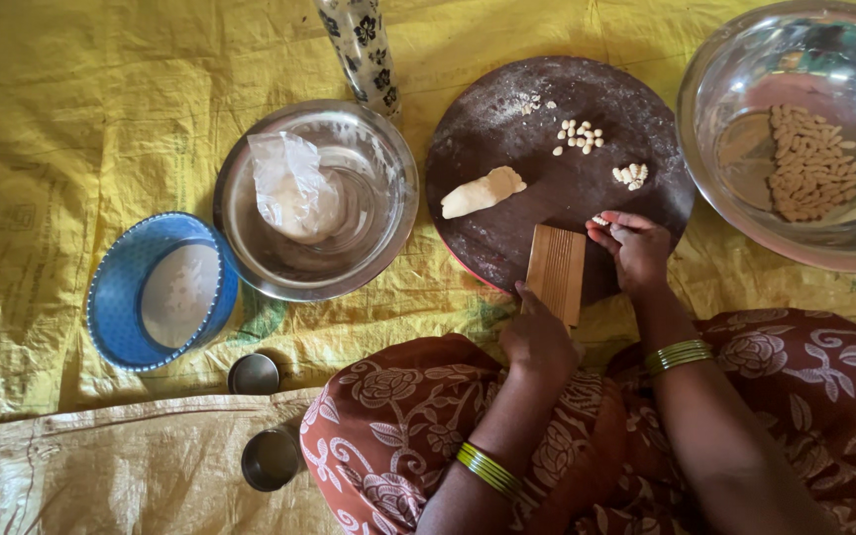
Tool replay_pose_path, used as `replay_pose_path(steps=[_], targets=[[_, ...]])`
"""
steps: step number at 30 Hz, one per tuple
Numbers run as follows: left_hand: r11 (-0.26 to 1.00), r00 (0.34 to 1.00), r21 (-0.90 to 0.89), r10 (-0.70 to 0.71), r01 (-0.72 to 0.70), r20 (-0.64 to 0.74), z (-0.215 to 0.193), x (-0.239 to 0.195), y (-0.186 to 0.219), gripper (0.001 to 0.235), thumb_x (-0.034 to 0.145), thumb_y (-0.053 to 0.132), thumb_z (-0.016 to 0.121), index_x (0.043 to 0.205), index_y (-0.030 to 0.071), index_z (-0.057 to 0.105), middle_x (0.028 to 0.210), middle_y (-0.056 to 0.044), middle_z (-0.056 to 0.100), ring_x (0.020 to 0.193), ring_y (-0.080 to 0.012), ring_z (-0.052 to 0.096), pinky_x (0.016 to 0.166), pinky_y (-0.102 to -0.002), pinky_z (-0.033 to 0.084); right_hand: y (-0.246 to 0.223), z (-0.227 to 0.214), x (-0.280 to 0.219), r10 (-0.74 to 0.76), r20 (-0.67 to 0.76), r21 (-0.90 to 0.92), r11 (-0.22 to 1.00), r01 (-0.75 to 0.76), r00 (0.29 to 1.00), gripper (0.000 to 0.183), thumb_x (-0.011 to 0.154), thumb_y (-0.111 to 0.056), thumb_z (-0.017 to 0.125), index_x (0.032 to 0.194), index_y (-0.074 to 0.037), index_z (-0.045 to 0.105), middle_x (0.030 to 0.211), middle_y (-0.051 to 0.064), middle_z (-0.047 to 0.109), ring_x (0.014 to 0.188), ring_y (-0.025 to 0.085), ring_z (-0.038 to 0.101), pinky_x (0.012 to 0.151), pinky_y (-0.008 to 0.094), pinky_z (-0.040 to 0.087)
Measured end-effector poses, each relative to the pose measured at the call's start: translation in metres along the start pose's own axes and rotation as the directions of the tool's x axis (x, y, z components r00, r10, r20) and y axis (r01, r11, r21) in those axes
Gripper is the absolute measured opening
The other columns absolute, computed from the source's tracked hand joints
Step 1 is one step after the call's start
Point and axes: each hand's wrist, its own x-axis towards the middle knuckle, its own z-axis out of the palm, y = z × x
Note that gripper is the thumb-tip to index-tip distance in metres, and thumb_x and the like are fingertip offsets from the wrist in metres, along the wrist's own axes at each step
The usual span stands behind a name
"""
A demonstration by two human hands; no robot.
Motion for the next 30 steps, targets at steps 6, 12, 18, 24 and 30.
replay_pose_path(steps=[6,12,18,24,30], targets=[[1.000,1.000,0.015,0.002,-0.002,0.012,-0.003,-0.003,0.000,0.131,0.086,0.059,0.074,0.161,-0.016,-0.002,0.117,-0.021,0.072,0.085,-0.0234,0.073,0.068,-0.035,0.058,0.001,-0.007,0.008,-0.071,-0.116,0.127,0.988,0.085,0.991,0.013,0.101,0.006,0.055,0.109,0.005,0.064,0.111,0.019,0.070,0.101,0.029,0.075,0.088,0.039,0.062],[0.998,0.994,-0.013,-0.054,0.056,0.095,-0.005,0.001,0.000,0.126,0.088,0.054,0.070,0.168,-0.008,-0.005,0.121,-0.019,0.077,0.086,-0.0179,0.077,0.066,-0.031,0.058,0.011,-0.020,0.028,-0.333,-0.190,-0.098,0.942,0.320,0.924,0.015,0.100,0.011,0.060,0.108,-0.001,0.061,0.113,0.011,0.063,0.095,0.021,0.074,0.083,0.032,0.066],[0.992,0.998,-0.119,-0.043,0.039,-0.034,0.000,0.001,-0.003,0.129,0.080,0.047,0.080,0.161,-0.009,-0.002,0.148,-0.014,0.054,0.095,-0.0265,0.072,0.074,-0.036,0.059,0.011,-0.016,0.049,-0.451,-0.284,-0.334,0.874,0.354,0.846,0.014,0.099,0.009,0.066,0.105,-0.003,0.064,0.110,0.008,0.065,0.082,0.013,0.067,0.063,0.027,0.061],[0.977,0.997,-0.208,-0.057,0.046,-0.049,0.004,0.005,-0.002,0.128,0.076,0.038,0.083,0.160,-0.008,-0.002,0.148,-0.011,0.053,0.095,-0.0262,0.072,0.073,-0.038,0.060,-0.009,-0.009,0.068,-0.506,-0.271,-0.490,0.805,0.335,0.819,0.014,0.095,0.006,0.075,0.102,-0.005,0.070,0.104,0.002,0.067,0.081,0.010,0.065,0.055,0.024,0.058],[0.988,0.999,-0.144,-0.048,0.049,0.008,0.004,0.009,0.001,0.125,0.083,0.041,0.080,0.162,-0.007,-0.004,0.142,-0.017,0.058,0.101,-0.0258,0.070,0.076,-0.038,0.059,0.003,-0.016,0.078,-0.580,-0.188,-0.599,0.707,0.376,0.792,0.011,0.097,0.004,0.076,0.105,-0.003,0.078,0.105,0.003,0.075,0.085,0.011,0.069,0.062,0.022,0.054]])
